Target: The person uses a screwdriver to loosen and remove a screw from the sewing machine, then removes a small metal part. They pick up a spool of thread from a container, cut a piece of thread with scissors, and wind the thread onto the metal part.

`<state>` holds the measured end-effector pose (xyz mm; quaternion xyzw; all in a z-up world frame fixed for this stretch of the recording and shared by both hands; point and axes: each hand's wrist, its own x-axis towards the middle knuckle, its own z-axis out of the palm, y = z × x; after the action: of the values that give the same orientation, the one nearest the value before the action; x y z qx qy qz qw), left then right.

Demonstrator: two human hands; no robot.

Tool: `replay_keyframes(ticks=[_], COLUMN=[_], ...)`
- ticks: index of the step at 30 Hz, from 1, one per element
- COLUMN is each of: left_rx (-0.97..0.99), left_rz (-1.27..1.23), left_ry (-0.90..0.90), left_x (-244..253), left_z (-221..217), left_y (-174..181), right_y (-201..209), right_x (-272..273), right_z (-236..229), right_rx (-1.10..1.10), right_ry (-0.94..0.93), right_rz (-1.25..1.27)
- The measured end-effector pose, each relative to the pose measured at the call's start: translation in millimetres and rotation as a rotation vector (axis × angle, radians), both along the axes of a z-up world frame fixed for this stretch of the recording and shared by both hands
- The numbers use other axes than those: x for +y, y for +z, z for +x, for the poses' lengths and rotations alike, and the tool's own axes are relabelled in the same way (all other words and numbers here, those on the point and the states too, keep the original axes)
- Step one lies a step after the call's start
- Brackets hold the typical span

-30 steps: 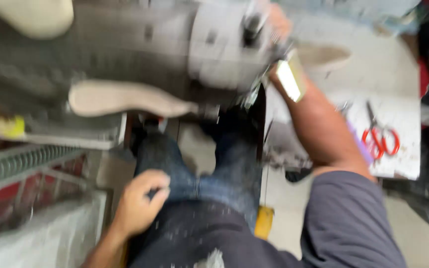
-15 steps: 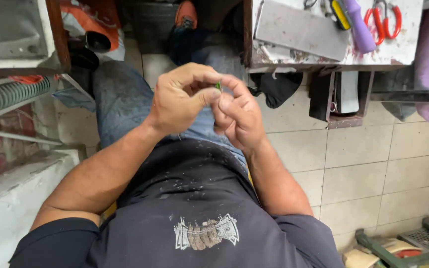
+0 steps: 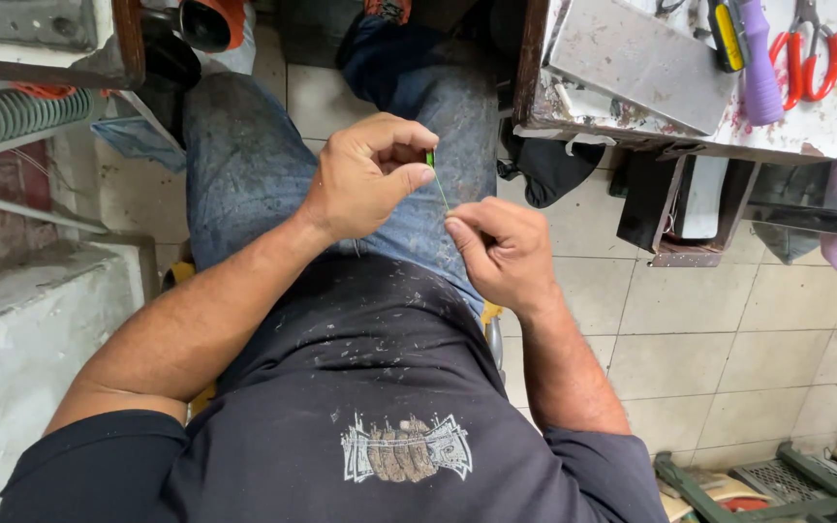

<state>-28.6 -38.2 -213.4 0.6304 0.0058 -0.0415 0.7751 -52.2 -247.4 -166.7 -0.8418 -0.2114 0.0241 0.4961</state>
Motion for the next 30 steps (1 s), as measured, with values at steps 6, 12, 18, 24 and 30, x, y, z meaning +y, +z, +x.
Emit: replay_keyframes(ticks=[6, 12, 18, 24, 30], left_rx=[0.059, 0.153, 0.029, 0.021, -0.120], left_rz=[-0.103, -0.365, -0.243, -0.103, -0.078], left_ry=[-0.006, -0.020, -0.135, -0.226, -0.246], left_x=[-12, -12, -10, -8, -6], left_z=[-4, -8, -10, -8, -8], left_y=[-6, -18, 8, 17, 38], right_y=[1, 11, 20, 22, 23], right_x=[-1, -7, -6, -8, -6], right_z=[2, 24, 40, 42, 43], right_rx=[0.043, -0.043, -0.238, -0.264, -0.253], right_ry=[-0.008, -0.087, -0.040, -0.035, -0.037], right_rz=[0.107, 0.132, 0.057, 0.028, 0.005])
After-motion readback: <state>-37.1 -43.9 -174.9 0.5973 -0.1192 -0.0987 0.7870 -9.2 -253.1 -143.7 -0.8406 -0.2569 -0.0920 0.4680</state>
